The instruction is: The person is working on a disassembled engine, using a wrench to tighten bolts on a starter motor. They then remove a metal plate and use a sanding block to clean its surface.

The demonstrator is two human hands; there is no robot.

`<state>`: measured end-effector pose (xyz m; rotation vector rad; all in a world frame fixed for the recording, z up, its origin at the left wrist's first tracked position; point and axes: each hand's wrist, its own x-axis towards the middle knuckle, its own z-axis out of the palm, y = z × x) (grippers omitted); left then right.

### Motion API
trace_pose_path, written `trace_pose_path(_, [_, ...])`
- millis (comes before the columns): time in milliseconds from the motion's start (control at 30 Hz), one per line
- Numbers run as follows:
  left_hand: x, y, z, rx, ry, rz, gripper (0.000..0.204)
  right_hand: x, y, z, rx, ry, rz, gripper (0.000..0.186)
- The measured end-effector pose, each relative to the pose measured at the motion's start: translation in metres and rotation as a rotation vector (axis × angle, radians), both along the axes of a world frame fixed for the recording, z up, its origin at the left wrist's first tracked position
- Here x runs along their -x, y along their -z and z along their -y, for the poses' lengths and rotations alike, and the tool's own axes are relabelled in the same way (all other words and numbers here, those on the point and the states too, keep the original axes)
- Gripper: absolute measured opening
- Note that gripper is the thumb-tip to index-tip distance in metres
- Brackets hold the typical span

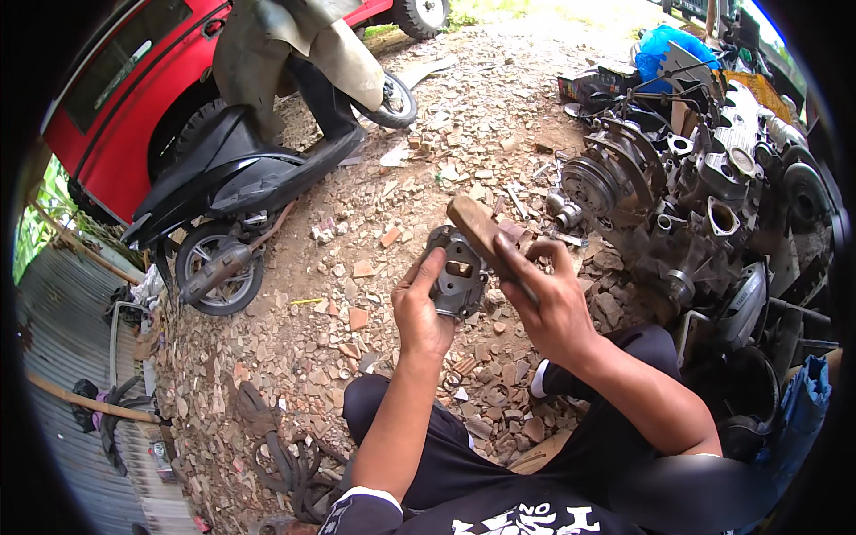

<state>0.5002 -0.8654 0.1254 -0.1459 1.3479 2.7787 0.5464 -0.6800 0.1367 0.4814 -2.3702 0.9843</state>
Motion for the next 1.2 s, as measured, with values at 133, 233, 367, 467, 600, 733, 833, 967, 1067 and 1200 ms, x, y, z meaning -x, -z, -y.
trace_pose_path(133, [-0.001,-0.004,0.005,0.027,-0.027,-0.018,0.036,0.000,0.004,0.000,0.010,-0.034,0.035,0.055])
trace_pose_path(233, [-0.007,-0.004,-0.008,-0.034,-0.075,0.005,0.032,0.016,-0.015,0.006,0.014,-0.032,0.014,0.057])
trace_pose_path(367, [0.001,-0.012,0.013,-0.034,-0.070,-0.065,0.031,0.008,-0.001,0.005,0.045,-0.118,-0.004,0.054])
trace_pose_path(467, [-0.003,-0.020,0.013,-0.083,-0.071,-0.072,0.031,-0.001,-0.001,0.003,0.061,-0.125,0.073,0.054])
trace_pose_path(600, [-0.013,-0.003,-0.008,0.037,-0.117,-0.052,0.029,0.019,-0.011,0.013,0.064,-0.025,-0.109,0.055])
trace_pose_path(733, [-0.007,-0.021,0.011,-0.021,-0.110,-0.094,0.030,0.009,-0.004,0.011,0.052,-0.076,-0.081,0.055])
trace_pose_path(833, [0.008,-0.019,0.032,-0.146,-0.116,-0.087,0.042,0.001,-0.003,0.012,0.024,-0.162,0.060,0.055])
trace_pose_path(967, [0.012,-0.014,0.033,-0.147,-0.107,-0.035,0.040,0.006,-0.007,0.010,0.066,-0.143,0.003,0.055])
trace_pose_path(1067, [0.008,-0.019,0.028,-0.089,-0.096,-0.076,0.040,0.003,-0.017,0.005,0.069,-0.098,-0.029,0.054])
trace_pose_path(1200, [-0.005,-0.015,0.010,0.007,-0.150,-0.106,0.033,0.004,-0.008,0.010,0.073,-0.081,-0.048,0.056])
